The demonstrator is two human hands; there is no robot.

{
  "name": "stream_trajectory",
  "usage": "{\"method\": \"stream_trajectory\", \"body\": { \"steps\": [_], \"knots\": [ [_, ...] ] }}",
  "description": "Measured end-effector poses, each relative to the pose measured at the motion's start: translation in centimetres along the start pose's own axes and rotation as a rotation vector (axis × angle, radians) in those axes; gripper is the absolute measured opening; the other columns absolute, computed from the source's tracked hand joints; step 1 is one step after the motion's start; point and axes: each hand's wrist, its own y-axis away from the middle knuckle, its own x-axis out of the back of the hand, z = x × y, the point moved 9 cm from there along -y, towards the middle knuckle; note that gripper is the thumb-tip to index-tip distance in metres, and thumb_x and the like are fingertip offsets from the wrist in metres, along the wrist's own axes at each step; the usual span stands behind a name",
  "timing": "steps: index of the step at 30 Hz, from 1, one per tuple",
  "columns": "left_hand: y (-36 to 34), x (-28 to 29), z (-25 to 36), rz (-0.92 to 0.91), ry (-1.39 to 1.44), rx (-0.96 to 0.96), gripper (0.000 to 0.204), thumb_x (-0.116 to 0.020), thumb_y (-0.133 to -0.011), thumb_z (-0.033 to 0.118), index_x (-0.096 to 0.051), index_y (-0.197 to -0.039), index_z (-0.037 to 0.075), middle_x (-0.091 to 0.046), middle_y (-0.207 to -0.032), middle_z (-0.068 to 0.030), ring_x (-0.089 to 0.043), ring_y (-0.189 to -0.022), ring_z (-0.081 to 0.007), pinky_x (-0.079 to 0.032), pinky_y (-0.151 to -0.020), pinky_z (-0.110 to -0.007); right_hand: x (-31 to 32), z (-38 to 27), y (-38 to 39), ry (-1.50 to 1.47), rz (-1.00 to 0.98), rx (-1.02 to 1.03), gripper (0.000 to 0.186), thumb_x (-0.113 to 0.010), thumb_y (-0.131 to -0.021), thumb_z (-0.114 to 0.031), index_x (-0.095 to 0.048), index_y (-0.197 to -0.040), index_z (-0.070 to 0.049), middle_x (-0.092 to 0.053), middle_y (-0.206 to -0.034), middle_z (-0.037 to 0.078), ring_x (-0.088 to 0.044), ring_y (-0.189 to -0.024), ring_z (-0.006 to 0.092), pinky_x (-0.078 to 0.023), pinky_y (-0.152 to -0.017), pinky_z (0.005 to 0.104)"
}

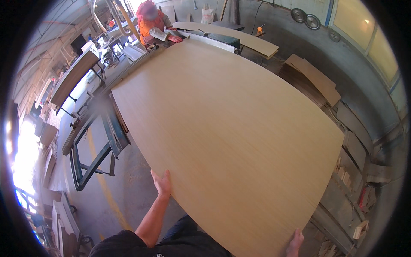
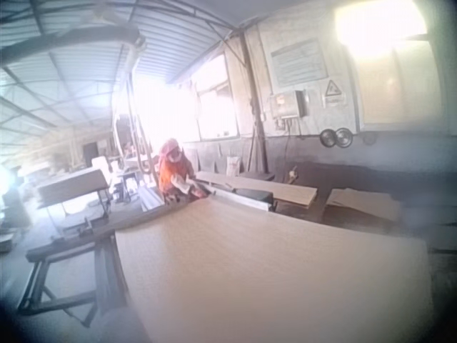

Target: The person carries large wood panels to a table saw and feeds them through with a coworker. The person then stacks the cut pieces on a nearby table.

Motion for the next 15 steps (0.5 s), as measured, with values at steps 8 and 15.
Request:
{"method": "stream_trajectory", "body": {
  "steps": [8, 15],
  "knots": [
    [-1.2, -0.6, -1.6, -0.010, 0.023, 0.067, 0.077, -0.074, -0.086, 0.012, -0.035, -0.151, 0.000, -0.056, -0.137, -0.0243, -0.059, -0.123, -0.0345, -0.048, -0.103, -0.043, -1.1, 0.1, 0.2, -0.012, 0.032, 0.019, 0.033, -0.053, -0.107, -0.028, -0.064, -0.109, 0.003, -0.070, -0.104, 0.007, -0.065, -0.092, 0.0150, -0.052, -0.083, 0.0313],
    [-2.3, -0.1, -2.5, 0.030, -0.039, 0.026, 0.075, -0.073, -0.086, 0.012, -0.036, -0.150, -0.001, -0.059, -0.133, -0.0243, -0.059, -0.122, -0.0351, -0.047, -0.103, -0.044, -2.3, 0.2, 0.9, 0.065, 0.067, -0.170, 0.045, -0.057, -0.105, -0.033, -0.064, -0.128, 0.005, -0.068, -0.118, 0.009, -0.061, -0.108, 0.0201, -0.051, -0.092, 0.0363]
  ]
}}
